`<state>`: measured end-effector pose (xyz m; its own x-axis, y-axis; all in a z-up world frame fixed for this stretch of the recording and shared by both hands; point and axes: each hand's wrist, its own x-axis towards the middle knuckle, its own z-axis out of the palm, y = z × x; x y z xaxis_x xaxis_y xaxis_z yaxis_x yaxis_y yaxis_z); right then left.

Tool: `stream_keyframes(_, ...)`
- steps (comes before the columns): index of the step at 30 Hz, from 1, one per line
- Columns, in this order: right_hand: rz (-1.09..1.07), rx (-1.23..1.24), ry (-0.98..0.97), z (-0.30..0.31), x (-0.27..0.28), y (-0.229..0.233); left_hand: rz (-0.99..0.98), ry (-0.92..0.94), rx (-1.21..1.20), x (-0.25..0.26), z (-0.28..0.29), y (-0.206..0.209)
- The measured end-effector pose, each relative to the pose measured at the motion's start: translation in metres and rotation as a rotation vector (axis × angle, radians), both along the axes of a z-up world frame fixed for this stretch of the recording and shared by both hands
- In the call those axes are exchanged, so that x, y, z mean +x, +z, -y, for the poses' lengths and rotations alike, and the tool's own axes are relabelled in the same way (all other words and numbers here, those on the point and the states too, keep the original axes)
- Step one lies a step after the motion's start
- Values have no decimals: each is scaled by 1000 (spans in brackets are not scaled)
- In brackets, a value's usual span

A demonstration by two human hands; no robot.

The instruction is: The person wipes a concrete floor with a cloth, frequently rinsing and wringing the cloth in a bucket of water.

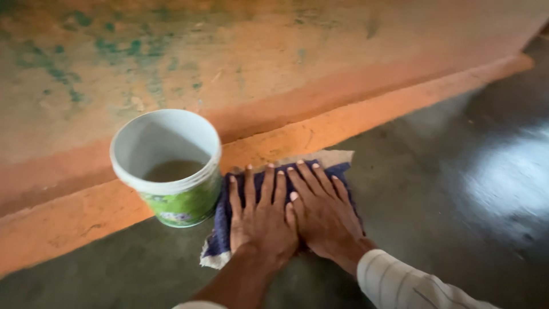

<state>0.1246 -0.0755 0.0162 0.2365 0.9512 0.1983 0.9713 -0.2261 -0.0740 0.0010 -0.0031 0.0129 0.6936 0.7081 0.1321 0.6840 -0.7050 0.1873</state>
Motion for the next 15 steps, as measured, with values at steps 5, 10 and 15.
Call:
stream_keyframes(5, -13, 39, -35, -19, 4, -3, 12, -2, -52, 13, -16, 5)
stream_keyframes(10, 5, -21, -69, -29, 9, -3, -42, 10, -138, 11, -27, 17)
stream_keyframes(15, 12, -36, -6, -42, -4, 2, 69, 166, -199, -1, -26, 23)
